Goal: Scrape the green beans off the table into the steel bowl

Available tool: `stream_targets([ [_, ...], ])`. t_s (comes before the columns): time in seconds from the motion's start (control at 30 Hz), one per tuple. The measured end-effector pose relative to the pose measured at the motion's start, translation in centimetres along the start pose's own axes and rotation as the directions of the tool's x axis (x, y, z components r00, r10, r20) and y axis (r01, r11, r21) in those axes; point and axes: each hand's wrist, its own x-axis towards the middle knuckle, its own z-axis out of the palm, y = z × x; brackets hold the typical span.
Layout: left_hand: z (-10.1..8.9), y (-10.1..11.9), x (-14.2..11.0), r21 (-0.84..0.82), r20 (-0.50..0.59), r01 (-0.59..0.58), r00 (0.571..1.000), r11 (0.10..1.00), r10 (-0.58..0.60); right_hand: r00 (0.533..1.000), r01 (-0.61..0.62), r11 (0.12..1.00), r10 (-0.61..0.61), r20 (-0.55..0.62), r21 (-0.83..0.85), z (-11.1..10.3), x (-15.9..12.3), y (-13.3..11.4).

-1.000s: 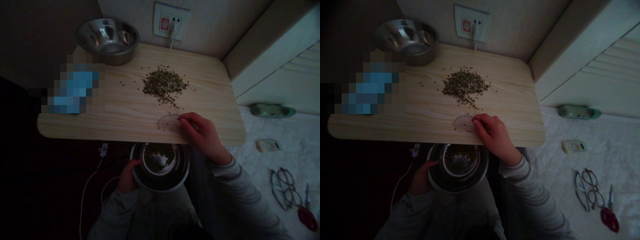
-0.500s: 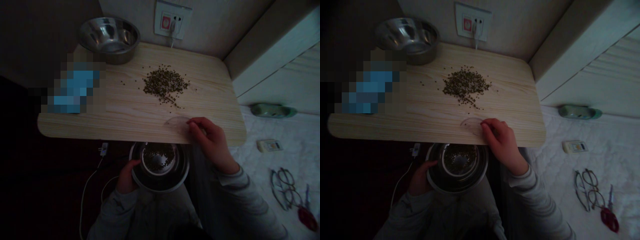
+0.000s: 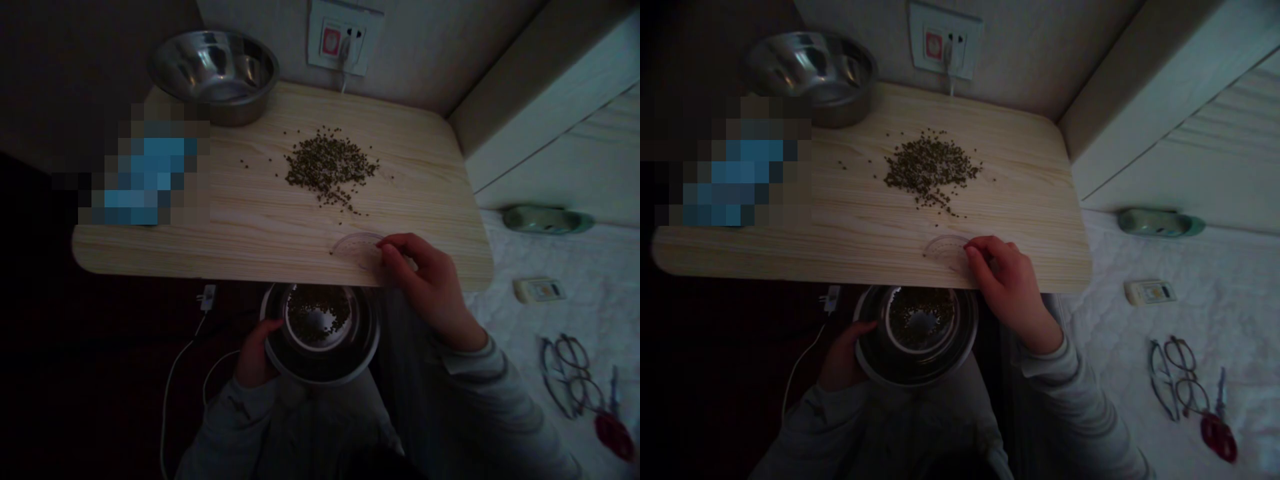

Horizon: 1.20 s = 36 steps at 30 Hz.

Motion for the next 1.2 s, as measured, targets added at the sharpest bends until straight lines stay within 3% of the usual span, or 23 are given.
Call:
stream_targets([
  [0.1, 0.3, 0.0, -0.5, -0.018, -0.007, -0.039, 0.999, 0.999, 0.039, 1.0, 0.009, 1.0, -0.009, -0.004, -0.017, 0.0, 0.1, 0.1],
  [0.3, -0.1, -0.1, 0.3, -0.06, 0.033, 0.078, 0.997, 0.995, -0.076, 0.997, 0.059, 0.998, -0.058, 0.045, -0.02, -0.1, -0.3, -0.2],
  [0.57, -0.5, -0.3, 0.6, -0.076, 0.067, 0.101, 0.993, 0.992, -0.096, 0.997, 0.058, 0.998, -0.058, 0.048, -0.008, 0.5, -0.5, -0.1],
  [0.93, -0.4, -0.2, 0.6, -0.058, -0.008, 0.02, 1.0, 0.998, -0.02, 0.982, 0.172, 0.985, -0.17, 0.087, -0.015, 1.2, -1.1, -0.5],
  [1.2, -0.5, -0.5, 1.0, -0.07, 0.068, 0.101, 0.993, 0.992, -0.097, 0.979, 0.153, 0.988, -0.155, 0.132, 0.025, 1.2, -1.0, -0.6],
])
